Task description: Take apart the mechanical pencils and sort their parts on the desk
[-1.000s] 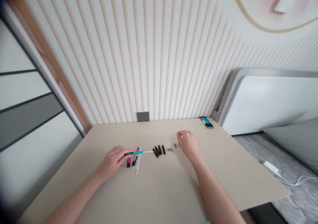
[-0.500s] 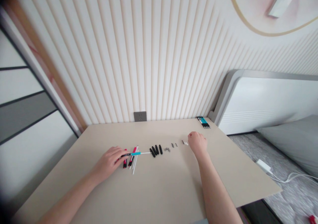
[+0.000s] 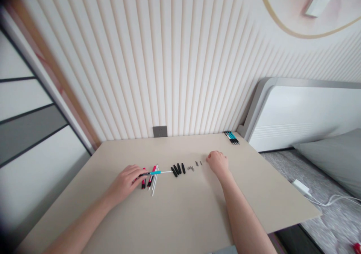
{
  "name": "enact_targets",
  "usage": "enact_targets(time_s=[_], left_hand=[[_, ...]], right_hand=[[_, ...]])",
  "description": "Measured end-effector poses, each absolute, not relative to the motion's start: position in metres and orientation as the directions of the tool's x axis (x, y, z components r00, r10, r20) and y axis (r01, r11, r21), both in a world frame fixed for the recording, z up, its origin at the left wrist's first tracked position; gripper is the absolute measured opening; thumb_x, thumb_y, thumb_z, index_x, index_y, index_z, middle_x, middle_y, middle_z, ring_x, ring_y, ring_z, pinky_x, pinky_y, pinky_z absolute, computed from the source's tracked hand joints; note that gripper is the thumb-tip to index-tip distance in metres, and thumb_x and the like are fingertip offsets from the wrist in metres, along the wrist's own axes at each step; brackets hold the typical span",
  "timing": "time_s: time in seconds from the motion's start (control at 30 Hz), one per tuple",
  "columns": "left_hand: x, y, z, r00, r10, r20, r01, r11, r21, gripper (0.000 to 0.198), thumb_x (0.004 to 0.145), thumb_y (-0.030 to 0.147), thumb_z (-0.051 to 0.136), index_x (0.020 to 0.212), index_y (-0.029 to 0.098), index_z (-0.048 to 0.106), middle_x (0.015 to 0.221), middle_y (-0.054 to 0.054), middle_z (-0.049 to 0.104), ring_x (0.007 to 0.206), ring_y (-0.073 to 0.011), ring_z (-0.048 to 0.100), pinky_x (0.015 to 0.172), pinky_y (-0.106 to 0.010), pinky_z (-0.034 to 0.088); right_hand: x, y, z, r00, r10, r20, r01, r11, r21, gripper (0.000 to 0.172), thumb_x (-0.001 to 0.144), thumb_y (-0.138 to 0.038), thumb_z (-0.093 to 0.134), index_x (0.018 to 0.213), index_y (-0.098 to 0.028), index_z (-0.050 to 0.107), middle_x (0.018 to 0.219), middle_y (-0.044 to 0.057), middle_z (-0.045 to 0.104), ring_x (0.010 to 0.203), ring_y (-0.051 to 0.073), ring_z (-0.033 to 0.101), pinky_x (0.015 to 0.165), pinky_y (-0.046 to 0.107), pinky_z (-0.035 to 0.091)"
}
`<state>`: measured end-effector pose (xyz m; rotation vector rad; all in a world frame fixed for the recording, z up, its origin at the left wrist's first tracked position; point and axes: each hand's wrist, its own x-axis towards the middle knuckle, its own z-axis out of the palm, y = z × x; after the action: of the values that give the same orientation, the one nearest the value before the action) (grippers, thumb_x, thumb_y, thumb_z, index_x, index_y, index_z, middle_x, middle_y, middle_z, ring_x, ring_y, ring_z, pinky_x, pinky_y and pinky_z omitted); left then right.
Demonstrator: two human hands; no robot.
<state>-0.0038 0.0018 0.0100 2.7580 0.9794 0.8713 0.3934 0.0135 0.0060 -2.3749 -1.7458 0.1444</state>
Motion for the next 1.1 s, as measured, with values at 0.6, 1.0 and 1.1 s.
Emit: enact_targets(time_s=[0.6, 1.0, 1.1], left_hand=[[-0.002, -0.003, 0.014, 0.588, 0.653, 0.477, 0.603, -0.747, 0.279, 0.018, 0.097, 0.029, 0.049, 0.106, 0.021, 0.063, 0.084, -0.003, 0.067, 0.081, -0.0177, 0.059, 0.077, -0.031, 0.043], [-0.001, -0.004, 0.015, 0.587, 0.652, 0.48, 0.605, -0.747, 0.275, 0.015, 0.097, 0.028, 0.05, 0.102, 0.021, 0.063, 0.082, -0.002, 0.065, 0.078, -0.0172, 0.058, 0.074, -0.029, 0.043], [-0.002, -0.003, 0.015, 0.604, 0.65, 0.461, 0.607, -0.75, 0.263, 0.016, 0.097, 0.029, 0.049, 0.102, 0.021, 0.062, 0.082, -0.003, 0.065, 0.078, -0.0173, 0.058, 0.074, -0.03, 0.043]], right_hand=[[0.308, -0.012, 0.023, -0.34, 0.839, 0.425, 0.573, 0.544, -0.613, 0.019, 0.095, -0.031, 0.051, 0.094, -0.02, 0.067, 0.09, 0.006, 0.066, 0.083, 0.017, 0.061, 0.077, 0.03, 0.049], [0.294, -0.017, 0.022, -0.393, 0.811, 0.433, 0.513, 0.585, -0.628, 0.015, 0.093, -0.028, 0.055, 0.095, -0.021, 0.069, 0.089, 0.006, 0.068, 0.086, 0.018, 0.062, 0.077, 0.031, 0.05], [0.291, -0.019, 0.022, -0.411, 0.802, 0.434, 0.504, 0.596, -0.625, 0.016, 0.094, -0.027, 0.054, 0.095, -0.021, 0.069, 0.089, 0.005, 0.068, 0.086, 0.017, 0.062, 0.078, 0.031, 0.05]])
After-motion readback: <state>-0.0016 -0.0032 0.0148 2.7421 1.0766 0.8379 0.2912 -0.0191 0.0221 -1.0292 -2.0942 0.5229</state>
